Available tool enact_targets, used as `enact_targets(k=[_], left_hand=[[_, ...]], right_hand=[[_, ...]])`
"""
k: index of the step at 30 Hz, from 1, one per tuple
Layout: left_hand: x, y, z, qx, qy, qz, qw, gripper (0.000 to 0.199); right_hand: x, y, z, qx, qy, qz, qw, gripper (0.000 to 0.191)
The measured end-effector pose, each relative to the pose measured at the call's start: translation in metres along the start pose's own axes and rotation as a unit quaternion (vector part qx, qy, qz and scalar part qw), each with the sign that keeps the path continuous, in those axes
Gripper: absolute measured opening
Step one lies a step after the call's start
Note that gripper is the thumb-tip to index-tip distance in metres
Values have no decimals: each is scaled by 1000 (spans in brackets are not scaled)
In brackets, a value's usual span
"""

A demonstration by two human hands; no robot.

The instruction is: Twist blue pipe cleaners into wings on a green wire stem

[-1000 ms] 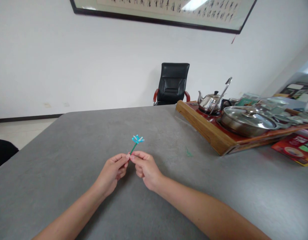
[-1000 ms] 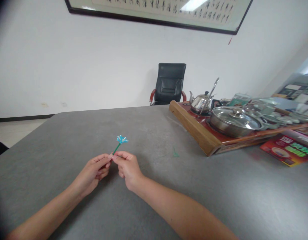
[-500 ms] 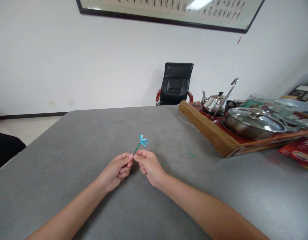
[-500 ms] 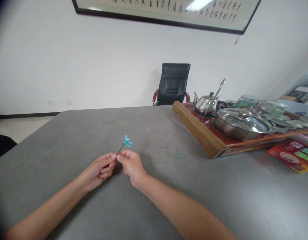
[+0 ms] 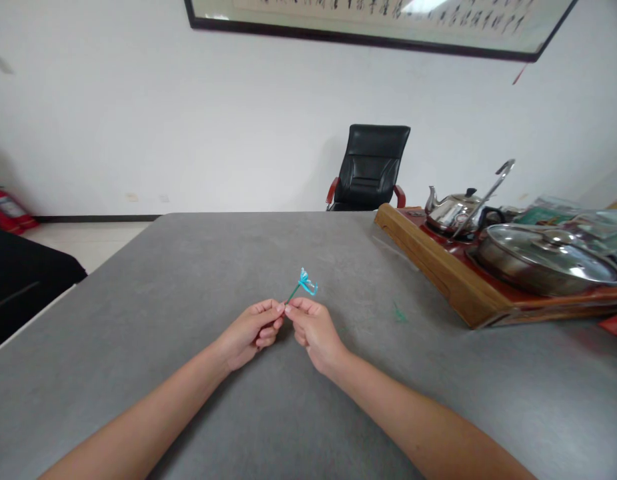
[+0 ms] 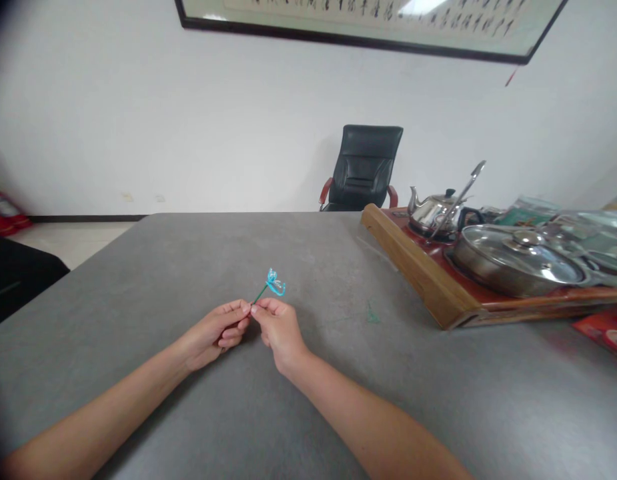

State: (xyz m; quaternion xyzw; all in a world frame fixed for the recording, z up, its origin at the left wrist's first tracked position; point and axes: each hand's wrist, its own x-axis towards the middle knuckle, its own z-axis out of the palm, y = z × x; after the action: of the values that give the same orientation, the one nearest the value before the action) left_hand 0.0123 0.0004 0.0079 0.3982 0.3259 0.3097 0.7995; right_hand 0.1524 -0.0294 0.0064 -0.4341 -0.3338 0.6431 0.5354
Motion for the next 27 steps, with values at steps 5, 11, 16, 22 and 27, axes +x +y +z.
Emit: enact_targets(k=[5, 11, 16, 22, 27], left_hand=[[1, 0, 0, -3, -1, -3, 1000, 27], [2, -2, 1, 21, 2, 30, 999, 21], [2, -4, 1, 21, 2, 45, 999, 21], [1, -3, 1, 18, -4, 42, 999, 18], [3, -3, 1, 17, -8, 39, 999, 18]], right_hand=[[0, -2, 0, -4, 6, -3, 1000, 24], [1, -4, -2, -10, 18, -6, 1000, 26], [2, -2, -4, -15, 1, -8, 1000, 25], [3, -2, -6, -5, -10, -18, 1000, 25], [2, -2, -7, 4, -16, -18, 1000, 24]])
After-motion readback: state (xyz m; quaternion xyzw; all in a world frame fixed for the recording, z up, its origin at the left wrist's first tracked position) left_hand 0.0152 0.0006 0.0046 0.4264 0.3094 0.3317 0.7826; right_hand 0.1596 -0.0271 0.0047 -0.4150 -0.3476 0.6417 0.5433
